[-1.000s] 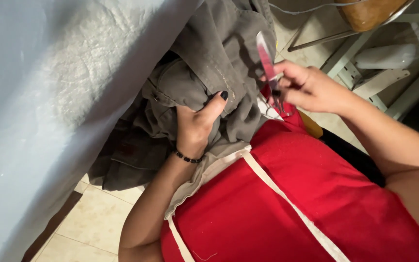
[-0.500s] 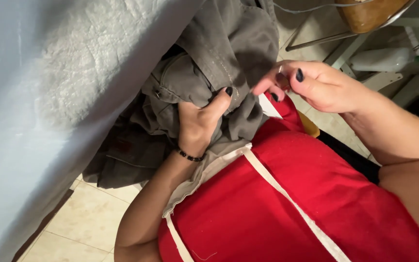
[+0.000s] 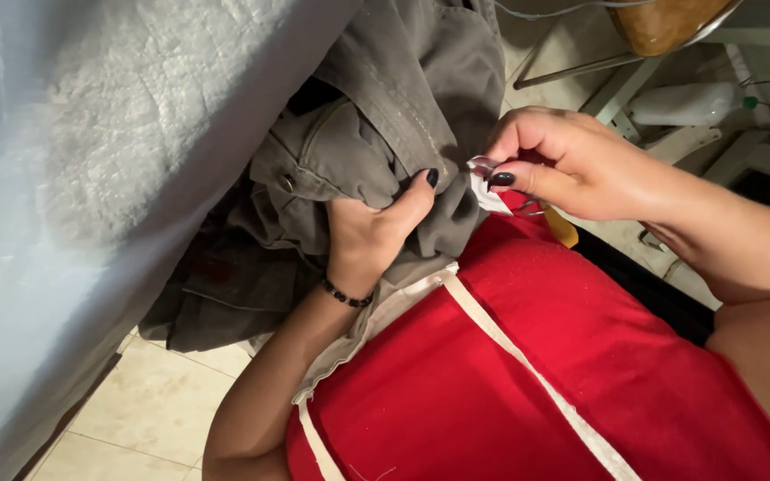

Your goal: Trimming loose threads from a pair of pants using scissors as part of a finishing process.

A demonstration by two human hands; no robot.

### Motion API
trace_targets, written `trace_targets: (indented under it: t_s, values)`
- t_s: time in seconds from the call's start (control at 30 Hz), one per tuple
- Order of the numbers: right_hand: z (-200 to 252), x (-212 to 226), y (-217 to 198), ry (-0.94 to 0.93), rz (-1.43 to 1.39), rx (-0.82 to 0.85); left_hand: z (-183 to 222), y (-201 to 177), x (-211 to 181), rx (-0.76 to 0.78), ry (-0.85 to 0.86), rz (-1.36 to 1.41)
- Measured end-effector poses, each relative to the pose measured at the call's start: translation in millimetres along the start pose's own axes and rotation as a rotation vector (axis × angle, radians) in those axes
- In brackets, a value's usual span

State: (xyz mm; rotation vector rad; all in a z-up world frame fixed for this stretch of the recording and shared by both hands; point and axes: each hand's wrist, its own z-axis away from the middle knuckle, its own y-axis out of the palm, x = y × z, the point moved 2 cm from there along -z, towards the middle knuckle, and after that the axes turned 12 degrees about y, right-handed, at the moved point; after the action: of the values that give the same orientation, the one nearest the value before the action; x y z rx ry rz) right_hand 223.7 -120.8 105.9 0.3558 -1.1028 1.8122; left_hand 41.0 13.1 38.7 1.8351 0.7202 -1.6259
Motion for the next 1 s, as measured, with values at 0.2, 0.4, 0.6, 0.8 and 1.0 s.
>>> trace_targets:
  t_s: [0.2,0.4,0.6,0.8,1.0]
  values:
    - [7.4,6.0,2.9,-0.086,0.158,-0.186,-0.5,0.6,-8.4,0.017,0.053,-0.068]
    - [11.2,10.4,9.2,-0.04,0.296,-0.233,-1.4,1.4,-7.8,0.043,0.069,-0.078]
    - [12.8,23.3,7.8,-0.09,0.449,-0.245,-0.9,1.4,-2.8,0.071,0.182,-0.255]
    - [15.8,27.7,4.7,-0.091,0.547,-0.286,1.9,2.7,-3.9,0.057,0.176,-0.221]
    - [14.1,25.0,6.2,-0.052,0.628,-0.268,4.9,4.4,-0.6,0.066,0.194,-0.259]
